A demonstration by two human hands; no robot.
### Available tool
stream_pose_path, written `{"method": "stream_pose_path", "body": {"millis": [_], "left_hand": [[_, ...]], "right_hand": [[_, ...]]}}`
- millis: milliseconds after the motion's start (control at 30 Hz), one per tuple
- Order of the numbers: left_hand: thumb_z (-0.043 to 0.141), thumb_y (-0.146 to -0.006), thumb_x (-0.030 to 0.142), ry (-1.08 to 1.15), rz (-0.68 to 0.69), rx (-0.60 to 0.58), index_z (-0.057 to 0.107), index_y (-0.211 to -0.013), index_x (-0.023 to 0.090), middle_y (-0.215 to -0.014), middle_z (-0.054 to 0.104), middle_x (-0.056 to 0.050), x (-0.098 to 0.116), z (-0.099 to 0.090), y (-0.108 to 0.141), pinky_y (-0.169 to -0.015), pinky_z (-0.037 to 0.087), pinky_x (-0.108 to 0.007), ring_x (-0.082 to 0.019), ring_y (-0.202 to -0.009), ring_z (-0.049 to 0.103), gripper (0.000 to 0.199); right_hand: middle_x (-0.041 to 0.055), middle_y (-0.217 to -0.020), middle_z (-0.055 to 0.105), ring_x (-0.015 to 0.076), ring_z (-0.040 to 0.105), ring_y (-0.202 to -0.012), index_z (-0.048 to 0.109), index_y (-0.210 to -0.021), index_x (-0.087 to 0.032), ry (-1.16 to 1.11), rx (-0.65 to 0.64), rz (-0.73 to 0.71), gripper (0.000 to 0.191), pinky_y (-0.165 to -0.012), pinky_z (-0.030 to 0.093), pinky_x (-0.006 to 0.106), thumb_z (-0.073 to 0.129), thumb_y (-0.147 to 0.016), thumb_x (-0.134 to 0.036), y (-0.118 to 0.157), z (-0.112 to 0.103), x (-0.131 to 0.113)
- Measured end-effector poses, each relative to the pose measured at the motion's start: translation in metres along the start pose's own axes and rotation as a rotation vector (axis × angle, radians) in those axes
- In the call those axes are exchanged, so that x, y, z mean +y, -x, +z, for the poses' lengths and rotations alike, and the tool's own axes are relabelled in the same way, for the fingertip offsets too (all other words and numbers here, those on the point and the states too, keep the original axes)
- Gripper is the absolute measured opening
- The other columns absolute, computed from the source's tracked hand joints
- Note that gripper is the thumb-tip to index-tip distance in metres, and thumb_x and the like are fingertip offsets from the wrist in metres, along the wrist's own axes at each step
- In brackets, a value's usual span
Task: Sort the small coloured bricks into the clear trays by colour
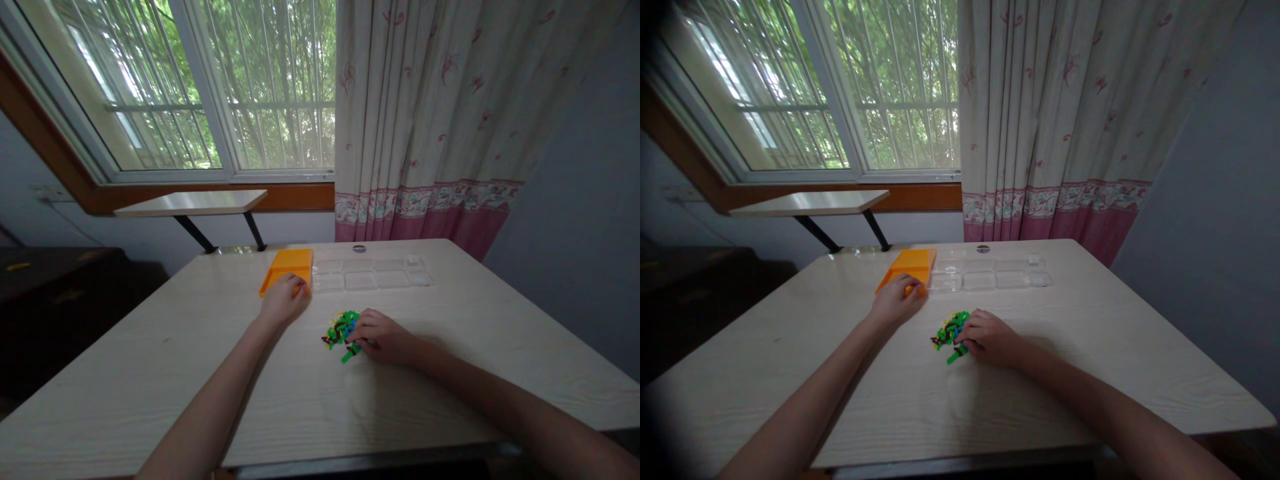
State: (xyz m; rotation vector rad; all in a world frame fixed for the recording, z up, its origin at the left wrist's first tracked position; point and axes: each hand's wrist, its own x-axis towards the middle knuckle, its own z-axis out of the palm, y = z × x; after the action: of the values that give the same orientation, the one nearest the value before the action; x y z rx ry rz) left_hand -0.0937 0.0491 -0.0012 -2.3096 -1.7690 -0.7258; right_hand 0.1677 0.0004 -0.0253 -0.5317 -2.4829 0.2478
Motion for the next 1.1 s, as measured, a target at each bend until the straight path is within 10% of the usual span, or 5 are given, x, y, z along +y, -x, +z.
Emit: {"method": "stream_pose_path", "body": {"millis": [700,1100], "left_hand": [[0.051,-0.071,0.023,0.238,0.472,-0.310,0.058,-0.073,0.017,-0.061,0.057,0.001,0.067,-0.013,0.022,-0.051,0.033,-0.019,-0.010,-0.054,0.049,0.010],[0.047,-0.080,0.034,0.126,0.534,-0.182,0.057,-0.079,0.018,-0.068,0.061,-0.001,0.075,-0.006,0.026,-0.053,0.035,-0.020,-0.011,-0.061,0.056,0.019]], "right_hand": [[0.0042,-0.079,0.058,0.0160,0.050,-0.081,0.056,-0.085,-0.018,-0.054,0.029,0.101,0.010,-0.075,0.041,0.030,0.050,-0.077,-0.016,0.000,0.000,0.001],[0.0030,-0.074,0.056,0.0143,0.051,-0.076,0.056,-0.076,-0.017,-0.122,0.120,0.305,0.021,-0.071,0.040,0.027,0.045,-0.084,-0.032,-0.001,0.000,0.007]]}}
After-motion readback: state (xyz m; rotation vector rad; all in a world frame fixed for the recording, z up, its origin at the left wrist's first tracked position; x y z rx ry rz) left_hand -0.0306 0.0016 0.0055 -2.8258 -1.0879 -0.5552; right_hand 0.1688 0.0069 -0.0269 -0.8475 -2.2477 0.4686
